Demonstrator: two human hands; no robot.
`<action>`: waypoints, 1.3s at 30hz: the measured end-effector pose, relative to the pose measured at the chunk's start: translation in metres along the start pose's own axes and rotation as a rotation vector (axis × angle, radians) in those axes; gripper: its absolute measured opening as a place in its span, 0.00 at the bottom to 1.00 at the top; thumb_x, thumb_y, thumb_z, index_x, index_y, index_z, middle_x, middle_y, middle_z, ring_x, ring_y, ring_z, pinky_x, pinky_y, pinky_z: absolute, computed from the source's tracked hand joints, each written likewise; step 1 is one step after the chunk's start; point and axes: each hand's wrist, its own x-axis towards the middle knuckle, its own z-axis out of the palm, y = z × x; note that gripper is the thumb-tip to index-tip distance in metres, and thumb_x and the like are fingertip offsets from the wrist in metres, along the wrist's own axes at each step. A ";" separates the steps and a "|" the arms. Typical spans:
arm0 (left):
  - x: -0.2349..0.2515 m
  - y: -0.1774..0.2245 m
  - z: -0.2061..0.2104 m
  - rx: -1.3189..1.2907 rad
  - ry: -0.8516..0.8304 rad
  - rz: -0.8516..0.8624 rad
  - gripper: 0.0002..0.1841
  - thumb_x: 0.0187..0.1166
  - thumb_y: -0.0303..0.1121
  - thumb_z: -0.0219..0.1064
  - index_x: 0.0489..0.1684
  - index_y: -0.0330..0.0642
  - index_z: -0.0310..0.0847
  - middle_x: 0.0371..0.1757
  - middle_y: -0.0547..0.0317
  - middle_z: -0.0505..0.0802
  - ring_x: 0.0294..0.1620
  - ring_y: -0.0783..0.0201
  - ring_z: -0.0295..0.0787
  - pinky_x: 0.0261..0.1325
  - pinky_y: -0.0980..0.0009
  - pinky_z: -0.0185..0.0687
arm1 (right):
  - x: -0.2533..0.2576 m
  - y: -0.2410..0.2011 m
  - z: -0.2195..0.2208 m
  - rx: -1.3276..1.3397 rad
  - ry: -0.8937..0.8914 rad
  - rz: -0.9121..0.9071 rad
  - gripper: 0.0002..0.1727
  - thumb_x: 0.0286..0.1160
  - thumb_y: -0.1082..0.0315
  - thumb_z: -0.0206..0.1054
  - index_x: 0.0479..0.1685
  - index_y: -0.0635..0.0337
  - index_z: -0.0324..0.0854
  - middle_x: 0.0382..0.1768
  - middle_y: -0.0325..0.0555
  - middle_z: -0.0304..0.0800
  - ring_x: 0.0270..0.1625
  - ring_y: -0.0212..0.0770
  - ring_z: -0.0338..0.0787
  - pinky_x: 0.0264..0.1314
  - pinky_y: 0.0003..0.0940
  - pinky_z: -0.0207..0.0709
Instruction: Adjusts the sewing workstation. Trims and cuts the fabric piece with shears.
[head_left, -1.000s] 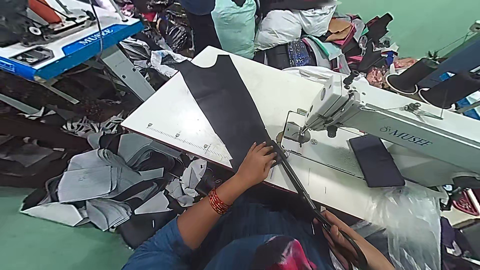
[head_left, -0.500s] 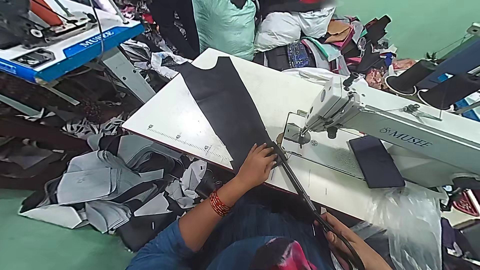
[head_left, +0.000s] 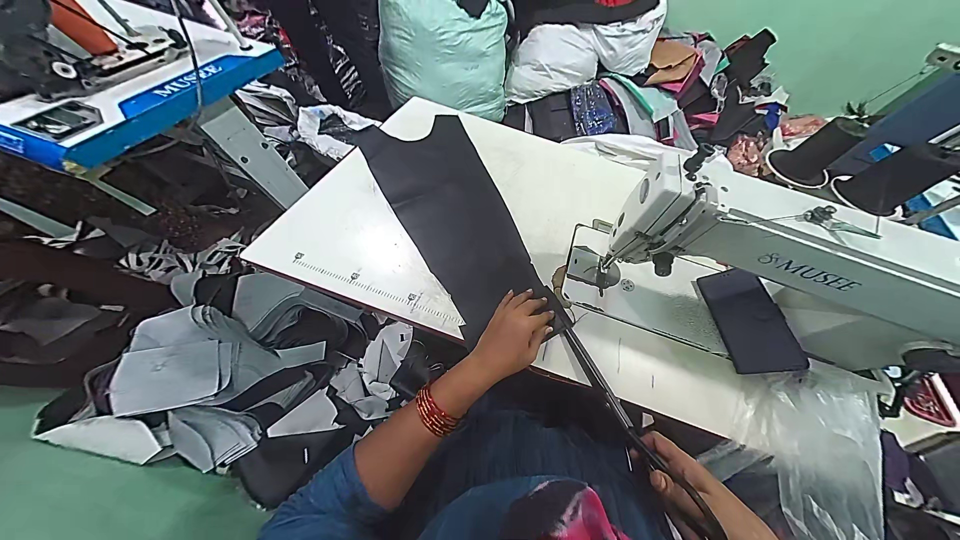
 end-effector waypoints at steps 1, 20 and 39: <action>0.002 0.000 -0.003 0.013 0.000 -0.013 0.17 0.86 0.34 0.59 0.63 0.39 0.91 0.71 0.42 0.89 0.81 0.37 0.77 0.84 0.34 0.60 | 0.000 0.000 0.000 -0.005 -0.007 -0.001 0.36 0.68 0.30 0.70 0.60 0.49 0.70 0.23 0.25 0.76 0.13 0.22 0.69 0.14 0.20 0.68; 0.007 -0.011 -0.005 0.118 0.006 -0.078 0.21 0.87 0.42 0.59 0.70 0.44 0.87 0.77 0.45 0.85 0.85 0.39 0.72 0.86 0.32 0.53 | 0.031 -0.015 0.019 0.140 -0.018 -0.050 0.44 0.60 0.20 0.66 0.59 0.50 0.70 0.23 0.28 0.73 0.14 0.24 0.71 0.15 0.20 0.70; 0.005 -0.013 -0.002 0.114 0.033 -0.067 0.22 0.87 0.42 0.59 0.70 0.39 0.86 0.77 0.46 0.86 0.84 0.39 0.74 0.86 0.31 0.55 | 0.045 -0.024 0.021 0.192 -0.052 -0.048 0.44 0.60 0.20 0.65 0.59 0.50 0.70 0.20 0.30 0.73 0.13 0.26 0.74 0.15 0.21 0.73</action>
